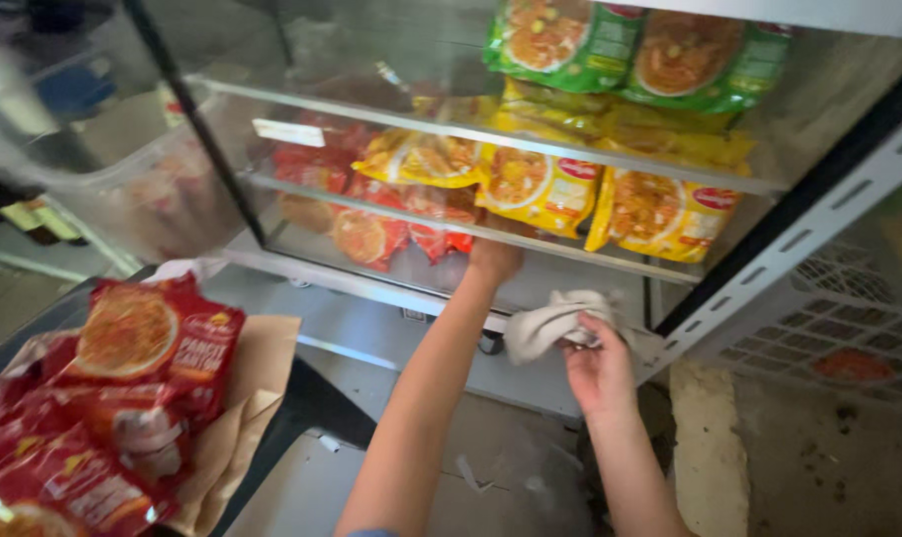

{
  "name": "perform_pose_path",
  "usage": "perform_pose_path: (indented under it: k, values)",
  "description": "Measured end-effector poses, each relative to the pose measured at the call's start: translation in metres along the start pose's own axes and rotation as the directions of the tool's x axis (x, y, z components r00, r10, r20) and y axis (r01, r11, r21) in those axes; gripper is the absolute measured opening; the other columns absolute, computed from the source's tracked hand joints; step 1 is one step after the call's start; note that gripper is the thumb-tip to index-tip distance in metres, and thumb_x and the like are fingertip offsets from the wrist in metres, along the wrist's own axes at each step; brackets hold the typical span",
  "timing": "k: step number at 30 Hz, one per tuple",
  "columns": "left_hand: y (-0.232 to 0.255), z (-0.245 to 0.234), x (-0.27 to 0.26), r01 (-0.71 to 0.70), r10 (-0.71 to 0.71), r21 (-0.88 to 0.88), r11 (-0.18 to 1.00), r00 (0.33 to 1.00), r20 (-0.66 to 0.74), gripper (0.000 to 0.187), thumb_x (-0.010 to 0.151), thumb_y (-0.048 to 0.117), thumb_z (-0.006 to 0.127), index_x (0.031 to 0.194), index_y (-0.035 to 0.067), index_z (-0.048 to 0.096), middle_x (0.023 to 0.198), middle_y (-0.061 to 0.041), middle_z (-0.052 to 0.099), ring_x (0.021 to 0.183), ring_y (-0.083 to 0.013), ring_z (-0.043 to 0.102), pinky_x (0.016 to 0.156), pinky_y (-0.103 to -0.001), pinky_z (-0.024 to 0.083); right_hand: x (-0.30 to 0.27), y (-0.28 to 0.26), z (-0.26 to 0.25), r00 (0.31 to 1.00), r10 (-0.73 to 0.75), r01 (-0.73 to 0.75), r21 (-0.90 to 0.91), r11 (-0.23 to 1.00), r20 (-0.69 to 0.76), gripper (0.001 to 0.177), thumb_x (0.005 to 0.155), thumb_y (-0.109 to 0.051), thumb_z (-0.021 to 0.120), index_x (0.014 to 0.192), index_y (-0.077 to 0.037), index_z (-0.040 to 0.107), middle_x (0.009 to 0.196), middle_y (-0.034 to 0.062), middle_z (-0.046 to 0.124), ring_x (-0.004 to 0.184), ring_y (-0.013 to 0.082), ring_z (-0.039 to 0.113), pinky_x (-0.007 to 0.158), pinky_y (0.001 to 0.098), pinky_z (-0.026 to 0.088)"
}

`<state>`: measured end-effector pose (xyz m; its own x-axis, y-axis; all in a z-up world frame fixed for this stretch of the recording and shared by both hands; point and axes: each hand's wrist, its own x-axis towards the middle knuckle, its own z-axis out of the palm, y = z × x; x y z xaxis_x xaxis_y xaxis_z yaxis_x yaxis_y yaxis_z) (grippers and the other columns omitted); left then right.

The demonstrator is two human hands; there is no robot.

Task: The person sits on the floor and wipes the glass door of a refrigerator with a cloth. They then take packets of instant noodles from a cardboard box and place them into the refrigerator shelves.

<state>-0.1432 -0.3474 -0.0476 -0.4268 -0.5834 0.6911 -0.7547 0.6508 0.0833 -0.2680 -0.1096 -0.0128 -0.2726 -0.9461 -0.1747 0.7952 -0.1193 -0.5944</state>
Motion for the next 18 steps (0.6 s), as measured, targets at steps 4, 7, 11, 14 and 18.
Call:
perform_pose_path:
  k: [4,7,11,14,18]
  values:
    - [0.010,-0.007,0.003,0.007,-0.015,-0.031,0.999,0.968,-0.249,0.051,0.082,0.023,0.065,0.128,0.003,0.065,0.138,-0.025,0.056,0.131,-0.0473,0.045,0.111,-0.060,0.034,-0.006,-0.003,0.003,0.999,0.004,-0.005,-0.037,0.999,-0.037,0.040,0.084,-0.004,0.063,0.124,-0.005,0.062,0.120,0.0085,0.068,0.113,0.0266,0.065,0.094,0.0430,0.053]
    - [0.027,-0.048,-0.005,-0.012,0.017,0.047,0.999,0.993,-0.114,0.043,0.087,0.019,0.066,0.127,0.003,0.066,0.136,-0.022,0.057,0.132,-0.0441,0.048,0.110,-0.059,0.037,-0.013,-0.006,0.011,0.998,-0.040,0.038,-0.030,0.999,-0.042,0.043,0.082,-0.002,0.064,0.125,-0.006,0.061,0.119,0.0067,0.068,0.111,0.0243,0.066,0.093,0.0410,0.054]
    - [0.058,-0.132,-0.025,-0.035,0.039,-0.051,0.998,0.997,0.063,0.045,0.071,0.020,0.072,0.113,0.003,0.067,0.121,-0.019,0.064,0.118,-0.0384,0.057,0.105,-0.054,0.041,-0.025,-0.009,0.025,0.989,-0.147,0.145,-0.114,0.983,-0.012,0.043,0.082,0.000,0.065,0.124,-0.005,0.060,0.119,0.0073,0.067,0.110,0.0226,0.066,0.091,0.0390,0.053]
    - [0.076,-0.193,-0.046,0.159,-0.134,-0.355,0.921,0.987,0.093,0.040,0.073,0.025,0.077,0.106,0.003,0.067,0.101,-0.017,0.068,0.100,-0.0361,0.065,0.092,-0.049,0.048,-0.036,-0.004,0.039,0.964,-0.267,0.262,-0.231,0.937,0.009,0.039,0.089,-0.004,0.067,0.127,-0.004,0.059,0.123,0.0073,0.066,0.110,0.0210,0.064,0.088,0.0381,0.051]
    - [0.084,-0.236,-0.098,0.242,-0.459,-0.611,0.754,0.860,-0.226,0.034,0.086,0.023,0.075,0.112,0.004,0.066,0.097,-0.014,0.069,0.089,-0.0304,0.070,0.079,-0.039,0.055,-0.066,0.032,0.065,0.794,-0.589,0.577,-0.491,0.653,0.151,0.036,0.098,-0.013,0.068,0.130,-0.004,0.054,0.129,0.0099,0.064,0.114,0.0200,0.063,0.099,0.0357,0.053]
